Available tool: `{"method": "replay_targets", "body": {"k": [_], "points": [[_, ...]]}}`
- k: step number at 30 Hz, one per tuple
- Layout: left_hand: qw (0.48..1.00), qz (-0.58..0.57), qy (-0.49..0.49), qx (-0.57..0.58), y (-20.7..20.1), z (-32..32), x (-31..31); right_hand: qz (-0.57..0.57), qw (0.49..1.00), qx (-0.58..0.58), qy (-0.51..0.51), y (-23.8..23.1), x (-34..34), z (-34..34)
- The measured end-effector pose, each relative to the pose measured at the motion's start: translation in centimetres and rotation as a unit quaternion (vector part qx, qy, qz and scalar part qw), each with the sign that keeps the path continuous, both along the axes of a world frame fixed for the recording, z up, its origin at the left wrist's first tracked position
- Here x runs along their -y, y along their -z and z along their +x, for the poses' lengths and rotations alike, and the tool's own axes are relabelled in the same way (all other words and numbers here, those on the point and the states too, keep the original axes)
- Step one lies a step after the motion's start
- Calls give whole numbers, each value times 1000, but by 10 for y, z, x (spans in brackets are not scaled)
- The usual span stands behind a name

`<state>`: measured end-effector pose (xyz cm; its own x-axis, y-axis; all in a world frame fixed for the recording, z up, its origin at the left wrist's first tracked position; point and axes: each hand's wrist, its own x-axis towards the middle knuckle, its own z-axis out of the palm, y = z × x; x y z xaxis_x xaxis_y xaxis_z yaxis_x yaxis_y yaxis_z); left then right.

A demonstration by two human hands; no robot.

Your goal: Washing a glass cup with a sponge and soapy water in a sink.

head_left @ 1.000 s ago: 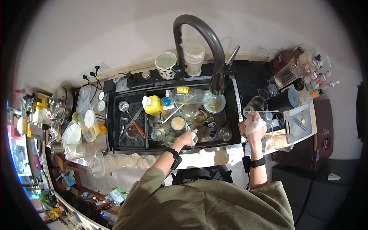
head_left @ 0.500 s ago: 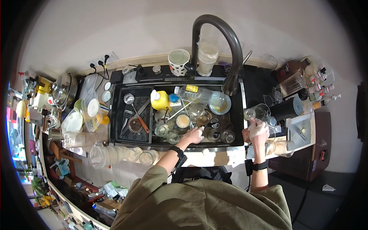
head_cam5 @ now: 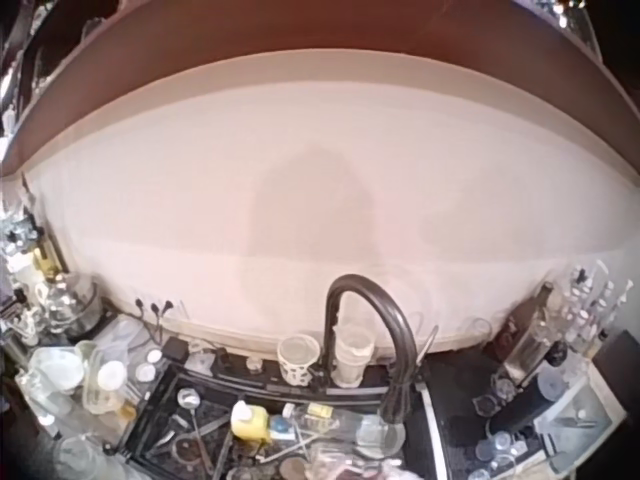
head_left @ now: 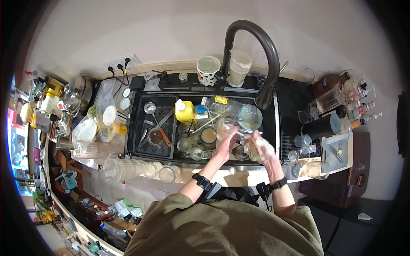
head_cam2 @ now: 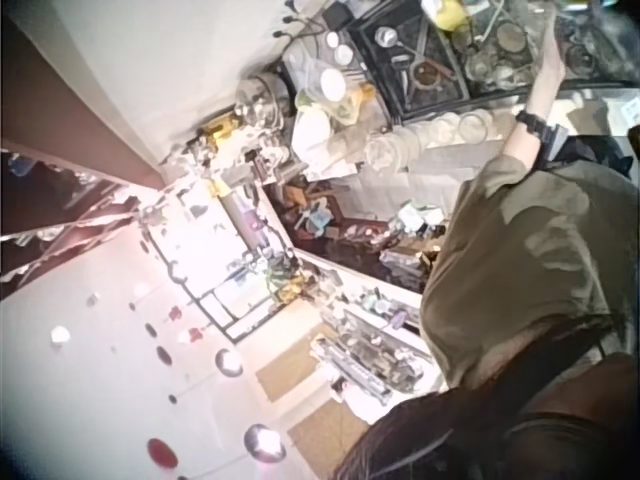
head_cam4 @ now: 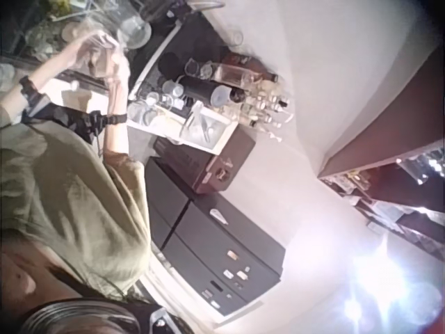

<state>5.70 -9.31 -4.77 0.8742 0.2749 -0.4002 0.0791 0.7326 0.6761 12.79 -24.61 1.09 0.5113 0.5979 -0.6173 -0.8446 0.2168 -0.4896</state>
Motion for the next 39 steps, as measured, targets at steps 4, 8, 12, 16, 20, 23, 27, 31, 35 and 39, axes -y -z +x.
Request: {"method": "replay_targets", "body": {"k": [4, 8, 12, 16, 20, 23, 27, 31, 35, 39], "points": [[962, 87, -254, -56, -17, 2, -2, 61, 992, -104, -46, 19, -32, -10], [930, 162, -320, -81, -30, 3, -15, 62, 990, -102, -79, 23, -52, -14], [922, 184, -336, -54, -29, 4, -18, 2, 996, -51, -67, 24, -58, -17], [919, 135, -359, -93, -23, 12, -27, -8, 994, -9, -107, 17, -44, -13], [910, -108, -387, -103, -28, 7, -46, -15, 983, 153, -102, -2, -6, -3], [909, -159, -371, -105, -37, 3, -52, -98, 968, 232, 24, -13, 9, -5], [922, -182, -318, -124, -50, 4, -35, -251, 876, 408, 62, -13, -12, -31], [949, -167, -242, -111, -60, 4, -21, -259, 841, 469, -74, -9, -33, -60], [955, -160, -211, -134, -65, 0, -25, -131, 912, 377, -96, -9, -34, -55], [962, -175, -174, -121, -62, 0, -25, -204, 685, 595, -367, -11, -41, -30]]}}
